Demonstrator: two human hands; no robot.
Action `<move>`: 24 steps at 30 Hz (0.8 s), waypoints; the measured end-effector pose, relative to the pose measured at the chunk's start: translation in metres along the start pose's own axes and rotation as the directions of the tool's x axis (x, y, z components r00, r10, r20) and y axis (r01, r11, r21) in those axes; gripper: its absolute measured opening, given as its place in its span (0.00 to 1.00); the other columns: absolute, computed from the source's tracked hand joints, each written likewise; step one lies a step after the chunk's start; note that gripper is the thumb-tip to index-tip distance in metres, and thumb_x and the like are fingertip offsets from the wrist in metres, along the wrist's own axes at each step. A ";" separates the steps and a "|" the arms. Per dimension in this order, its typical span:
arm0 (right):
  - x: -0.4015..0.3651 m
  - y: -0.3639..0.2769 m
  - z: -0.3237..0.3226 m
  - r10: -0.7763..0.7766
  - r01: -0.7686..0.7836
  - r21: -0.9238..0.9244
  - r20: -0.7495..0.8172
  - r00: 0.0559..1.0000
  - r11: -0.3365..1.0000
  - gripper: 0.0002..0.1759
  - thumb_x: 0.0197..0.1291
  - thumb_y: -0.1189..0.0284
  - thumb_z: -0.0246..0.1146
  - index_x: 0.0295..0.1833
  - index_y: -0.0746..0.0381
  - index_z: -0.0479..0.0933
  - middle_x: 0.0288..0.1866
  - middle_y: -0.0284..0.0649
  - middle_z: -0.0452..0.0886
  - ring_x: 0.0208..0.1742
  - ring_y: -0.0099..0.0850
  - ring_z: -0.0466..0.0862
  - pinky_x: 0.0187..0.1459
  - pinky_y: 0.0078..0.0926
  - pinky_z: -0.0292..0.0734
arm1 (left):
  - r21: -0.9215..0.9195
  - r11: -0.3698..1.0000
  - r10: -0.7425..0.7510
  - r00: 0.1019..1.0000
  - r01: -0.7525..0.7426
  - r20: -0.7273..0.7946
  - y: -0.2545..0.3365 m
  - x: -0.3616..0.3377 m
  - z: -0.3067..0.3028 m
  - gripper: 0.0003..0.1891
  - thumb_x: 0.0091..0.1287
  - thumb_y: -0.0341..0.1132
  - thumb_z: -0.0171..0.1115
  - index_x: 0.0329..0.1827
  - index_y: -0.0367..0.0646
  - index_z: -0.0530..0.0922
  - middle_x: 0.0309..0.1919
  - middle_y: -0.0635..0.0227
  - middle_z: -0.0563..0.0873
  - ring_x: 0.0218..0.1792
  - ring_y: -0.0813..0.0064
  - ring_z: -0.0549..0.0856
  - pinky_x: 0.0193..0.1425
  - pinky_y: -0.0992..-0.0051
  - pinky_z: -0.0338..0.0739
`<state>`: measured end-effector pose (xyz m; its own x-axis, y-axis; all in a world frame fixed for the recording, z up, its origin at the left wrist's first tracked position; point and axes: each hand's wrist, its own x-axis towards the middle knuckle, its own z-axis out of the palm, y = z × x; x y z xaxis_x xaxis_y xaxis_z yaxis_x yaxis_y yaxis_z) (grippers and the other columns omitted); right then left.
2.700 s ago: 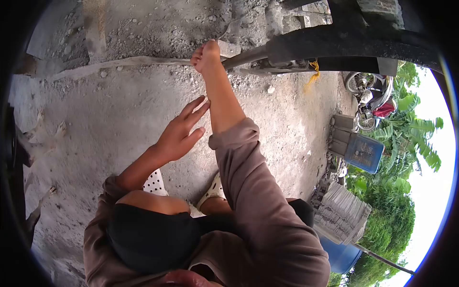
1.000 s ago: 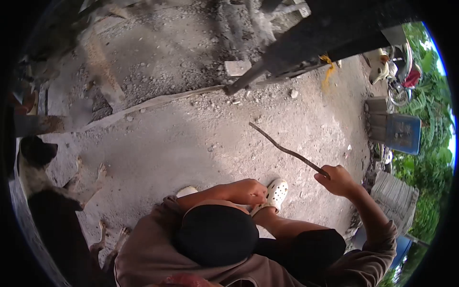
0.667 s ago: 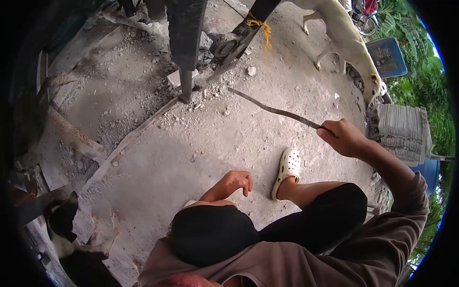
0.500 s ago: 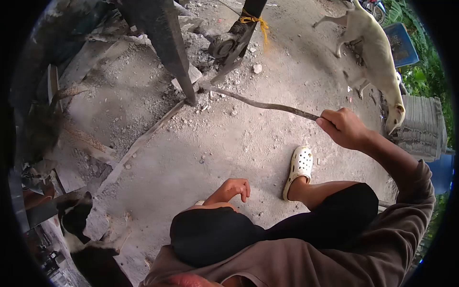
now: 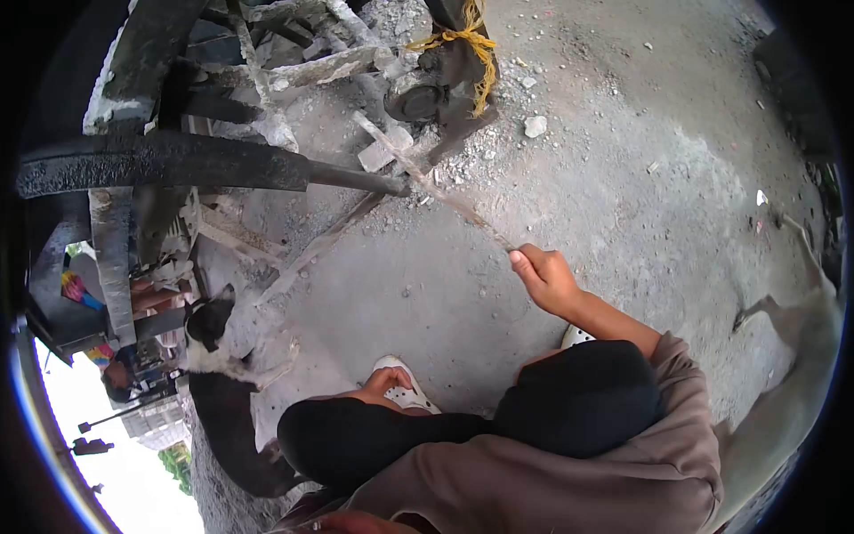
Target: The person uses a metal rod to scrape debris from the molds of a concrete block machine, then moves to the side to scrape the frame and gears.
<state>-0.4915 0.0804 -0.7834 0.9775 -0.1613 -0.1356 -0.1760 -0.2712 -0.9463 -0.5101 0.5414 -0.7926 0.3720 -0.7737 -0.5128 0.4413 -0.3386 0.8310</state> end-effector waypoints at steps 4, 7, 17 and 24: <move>0.029 -0.022 0.019 -0.116 0.102 0.254 0.038 0.993 0.962 0.19 0.73 0.62 0.53 0.33 0.65 0.74 0.17 0.45 0.71 0.17 0.35 0.71 0.23 0.33 0.67 | -0.168 0.945 -0.284 0.959 0.281 0.005 -0.010 -0.020 0.010 0.11 0.70 0.35 0.60 0.49 0.38 0.77 0.47 0.61 0.80 0.51 0.68 0.79 0.61 0.69 0.69; 0.046 -0.036 0.019 -0.171 0.147 0.357 0.036 0.985 0.923 0.19 0.73 0.63 0.52 0.32 0.65 0.72 0.17 0.44 0.70 0.17 0.32 0.69 0.23 0.32 0.66 | -0.152 0.988 0.014 0.985 0.012 0.172 0.094 0.025 0.040 0.18 0.74 0.44 0.51 0.49 0.35 0.77 0.48 0.60 0.79 0.55 0.69 0.76 0.64 0.69 0.64; 0.058 -0.045 0.008 0.087 -0.165 0.311 0.249 0.965 0.936 0.21 0.73 0.61 0.50 0.33 0.67 0.73 0.21 0.46 0.74 0.23 0.35 0.73 0.30 0.35 0.70 | -0.028 0.981 -0.191 0.974 0.189 -0.120 0.158 0.139 0.041 0.16 0.74 0.38 0.49 0.56 0.36 0.76 0.48 0.67 0.80 0.53 0.77 0.77 0.61 0.74 0.68; 0.021 -0.033 -0.020 0.128 -0.178 0.250 0.204 0.971 0.952 0.22 0.72 0.60 0.52 0.33 0.68 0.73 0.20 0.46 0.73 0.23 0.33 0.72 0.30 0.36 0.69 | 0.443 0.881 -0.169 0.985 0.168 -0.038 0.321 0.182 0.021 0.19 0.67 0.32 0.51 0.59 0.38 0.77 0.52 0.64 0.81 0.55 0.71 0.79 0.66 0.69 0.68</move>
<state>-0.4676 0.0671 -0.7489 0.9500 0.0019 -0.3123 -0.3123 0.0076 -0.9500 -0.3175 0.2809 -0.6142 0.3223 -0.6846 -0.6538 0.0899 -0.6654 0.7410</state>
